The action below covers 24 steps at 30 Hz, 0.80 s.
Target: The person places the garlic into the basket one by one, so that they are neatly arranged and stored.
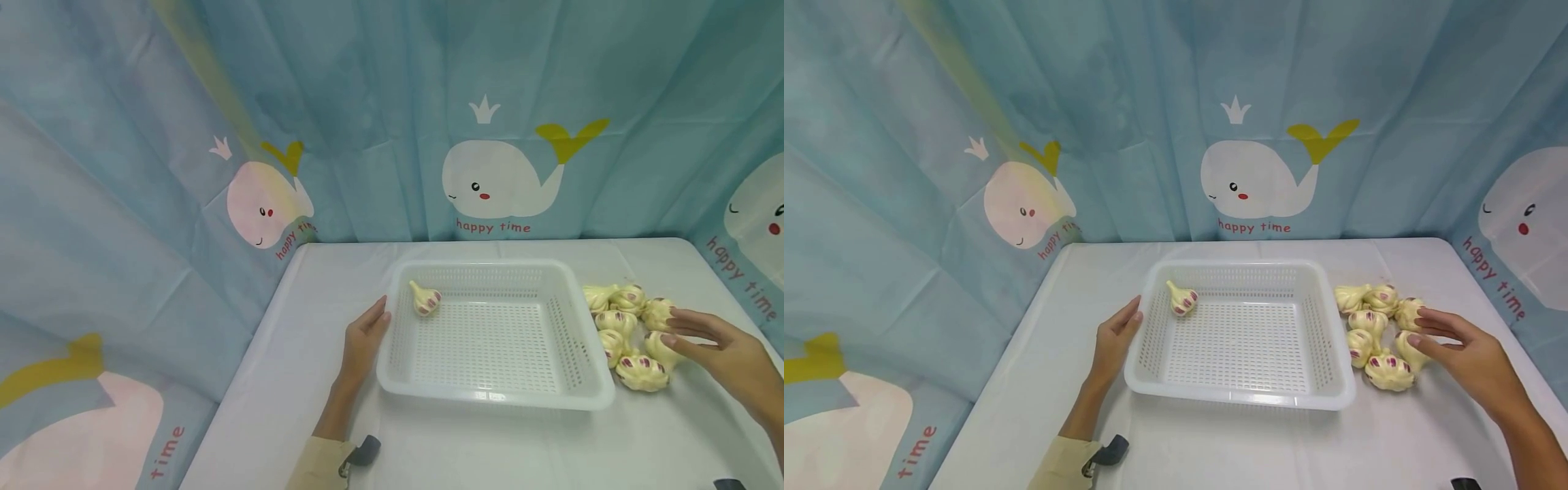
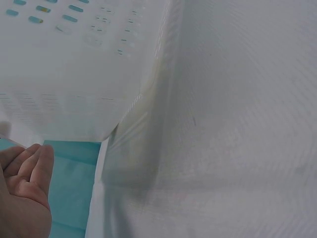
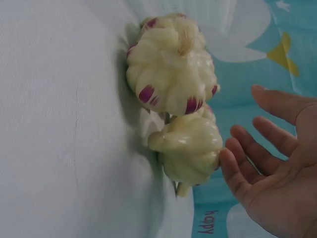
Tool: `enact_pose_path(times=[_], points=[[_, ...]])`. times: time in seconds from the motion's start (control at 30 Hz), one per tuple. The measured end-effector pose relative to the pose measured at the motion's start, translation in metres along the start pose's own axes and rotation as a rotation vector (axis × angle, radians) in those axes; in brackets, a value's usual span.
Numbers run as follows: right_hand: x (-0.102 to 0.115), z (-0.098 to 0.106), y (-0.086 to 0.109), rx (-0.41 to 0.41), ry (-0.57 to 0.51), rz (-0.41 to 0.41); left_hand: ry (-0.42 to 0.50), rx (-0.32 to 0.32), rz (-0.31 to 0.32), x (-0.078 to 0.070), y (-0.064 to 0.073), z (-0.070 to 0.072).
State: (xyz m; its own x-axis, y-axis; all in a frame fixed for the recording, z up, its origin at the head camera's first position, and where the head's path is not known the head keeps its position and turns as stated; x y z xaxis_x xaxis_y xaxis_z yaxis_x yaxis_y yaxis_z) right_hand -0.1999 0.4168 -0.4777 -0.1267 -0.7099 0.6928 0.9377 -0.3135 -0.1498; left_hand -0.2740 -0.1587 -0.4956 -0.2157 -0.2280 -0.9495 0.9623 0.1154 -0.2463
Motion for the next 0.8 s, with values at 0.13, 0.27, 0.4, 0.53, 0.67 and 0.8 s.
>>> enact_pose_path(times=[0.13, 0.27, 0.4, 0.53, 0.67, 0.8], points=[[-0.006, 0.0, -0.002, -0.009, 0.009, -0.021, 0.002, -0.003, 0.005, 0.0, -0.001, 0.0], [-0.01, 0.0, -0.003, 0.007, -0.006, -0.034, 0.025, -0.002, 0.015, -0.001, -0.001, -0.001], [-0.017, 0.002, -0.003, 0.023, 0.02, -0.074, 0.035, 0.001, 0.015, 0.0, -0.001, -0.001], [-0.023, 0.004, -0.002, 0.042, 0.041, -0.112, 0.021, -0.004, 0.014, 0.001, -0.001, 0.0], [-0.03, 0.002, -0.003, 0.08, 0.059, -0.136, -0.004, -0.016, 0.014, 0.001, -0.001, 0.0], [-0.043, -0.001, -0.004, 0.117, 0.057, -0.173, 0.007, -0.009, 0.016, 0.001, -0.001, -0.001]])
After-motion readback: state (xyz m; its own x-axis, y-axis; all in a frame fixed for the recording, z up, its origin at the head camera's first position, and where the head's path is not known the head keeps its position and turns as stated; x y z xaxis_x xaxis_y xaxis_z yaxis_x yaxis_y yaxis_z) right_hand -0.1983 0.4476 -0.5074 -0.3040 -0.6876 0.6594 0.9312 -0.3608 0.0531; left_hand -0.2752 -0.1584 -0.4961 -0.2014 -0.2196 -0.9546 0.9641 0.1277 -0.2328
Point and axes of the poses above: each hand's wrist, its own y-axis away from the middle knuckle, its own z-axis out of the back of the hand, x = y × z, the point moved 8 cm from there along -y, towards the middle knuckle, and after that the axes turned 8 degrees about -x, right-handed, at the moved point
